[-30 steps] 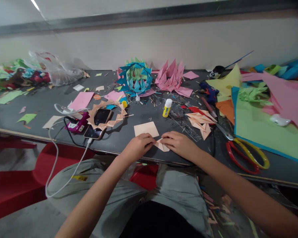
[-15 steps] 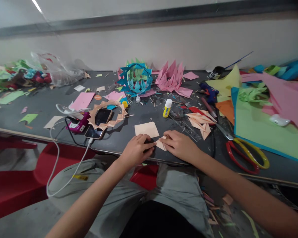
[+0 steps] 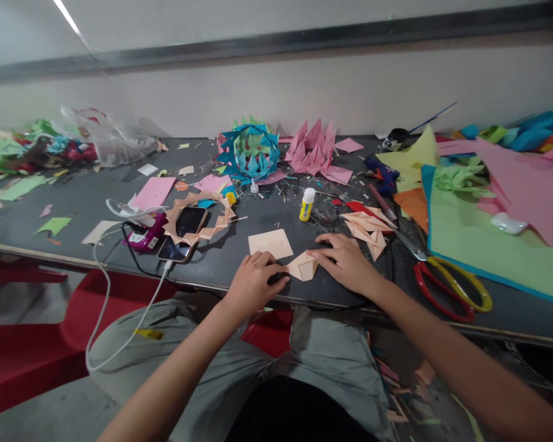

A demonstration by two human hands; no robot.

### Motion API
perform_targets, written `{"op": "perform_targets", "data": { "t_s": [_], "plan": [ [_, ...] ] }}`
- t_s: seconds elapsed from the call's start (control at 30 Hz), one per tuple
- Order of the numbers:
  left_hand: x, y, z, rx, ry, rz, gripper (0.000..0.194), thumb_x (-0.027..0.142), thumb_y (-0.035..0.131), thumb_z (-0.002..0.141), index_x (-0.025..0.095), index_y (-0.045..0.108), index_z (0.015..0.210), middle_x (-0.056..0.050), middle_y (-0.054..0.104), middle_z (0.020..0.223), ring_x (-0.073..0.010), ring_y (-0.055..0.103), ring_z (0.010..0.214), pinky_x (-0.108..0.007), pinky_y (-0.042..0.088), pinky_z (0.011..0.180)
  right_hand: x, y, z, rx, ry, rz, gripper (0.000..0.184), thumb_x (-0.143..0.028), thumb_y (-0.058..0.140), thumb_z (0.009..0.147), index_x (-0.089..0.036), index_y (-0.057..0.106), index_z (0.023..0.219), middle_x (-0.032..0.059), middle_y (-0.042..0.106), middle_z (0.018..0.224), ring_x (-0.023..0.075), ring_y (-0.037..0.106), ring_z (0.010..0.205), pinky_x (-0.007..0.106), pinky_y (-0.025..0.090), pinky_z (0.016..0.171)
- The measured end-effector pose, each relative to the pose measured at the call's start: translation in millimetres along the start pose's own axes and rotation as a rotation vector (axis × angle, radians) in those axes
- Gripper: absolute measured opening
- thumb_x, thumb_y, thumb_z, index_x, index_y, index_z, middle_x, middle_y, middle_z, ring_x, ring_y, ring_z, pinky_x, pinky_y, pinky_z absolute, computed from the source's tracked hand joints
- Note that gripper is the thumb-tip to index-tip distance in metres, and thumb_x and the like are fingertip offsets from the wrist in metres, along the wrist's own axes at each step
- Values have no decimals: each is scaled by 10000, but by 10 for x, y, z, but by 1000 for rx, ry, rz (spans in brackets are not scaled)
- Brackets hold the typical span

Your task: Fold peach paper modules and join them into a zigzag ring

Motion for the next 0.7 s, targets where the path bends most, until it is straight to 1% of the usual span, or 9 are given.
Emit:
{"op": "perform_targets", "data": {
  "t_s": [0.07,0.13,0.2,0.27,0.33,0.47,0.53,0.6,0.7],
  "plan": [
    [38,13,34,-4,31,17,184,327,515,818,186,616,877,-41,559,861,-171,501,831,-309,404,726,24,-74,-2,72,-8,146,269,-326,408,867,-204,626,965,87,558,1022,213,515,965,374,409,794],
    [76,30,66,-19,70,45,198,346,498,827,173,589,863,-41,567,872,-173,506,832,-311,414,733,57,-127,-26,110,0,260,215,-328,454,845,-176,591,912,76,572,926,180,546,869,307,446,718],
    [94,44,92,-32,102,65,234,385,505,817,174,576,890,-42,575,893,-179,513,844,-315,420,741,84,-81,-64,38,25,317,153,-319,501,820,-182,568,810,33,587,775,142,559,704,254,451,613],
    [107,47,112,-34,142,66,273,408,512,808,179,568,945,-44,585,929,-181,520,875,-309,423,752,82,7,-116,-74,38,333,118,-294,523,807,-192,558,759,-3,595,675,116,553,599,227,447,563],
    [142,55,124,-37,213,51,260,385,488,830,196,567,991,-37,594,973,-167,525,911,-291,422,765,37,55,-158,-128,7,317,90,-267,525,808,-199,573,777,-4,629,703,118,580,632,227,464,598],
    [248,77,128,-24,362,99,250,334,412,878,188,607,933,-31,619,950,-144,548,874,-259,429,725,-185,61,-188,-109,-173,178,137,-244,477,842,-201,607,854,38,662,857,155,603,823,283,477,759],
    [286,80,129,-2,387,160,274,330,399,881,168,619,896,-42,624,886,-146,556,816,-257,432,670,-278,64,-192,-88,-233,72,167,-294,500,831,-197,615,905,58,661,895,180,601,860,309,481,775],
    [308,78,129,15,385,195,288,327,392,882,158,624,859,-43,616,822,-145,556,766,-257,428,627,-344,63,-194,-65,-270,-24,257,-368,547,795,-191,612,970,79,654,943,204,598,882,330,486,774],
    [331,89,117,-6,395,151,297,388,438,854,154,620,872,-43,606,824,-147,552,756,-261,433,633,-393,65,-198,-58,-308,-76,358,-416,578,761,-189,601,1036,91,642,994,214,592,910,339,486,788]
  ]
}}
Point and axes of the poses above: each hand's wrist, its own z-axis towards the middle knuckle, its own y-axis out of the palm, x = y × z, the point moved 9 cm from there along z, towards the middle knuckle
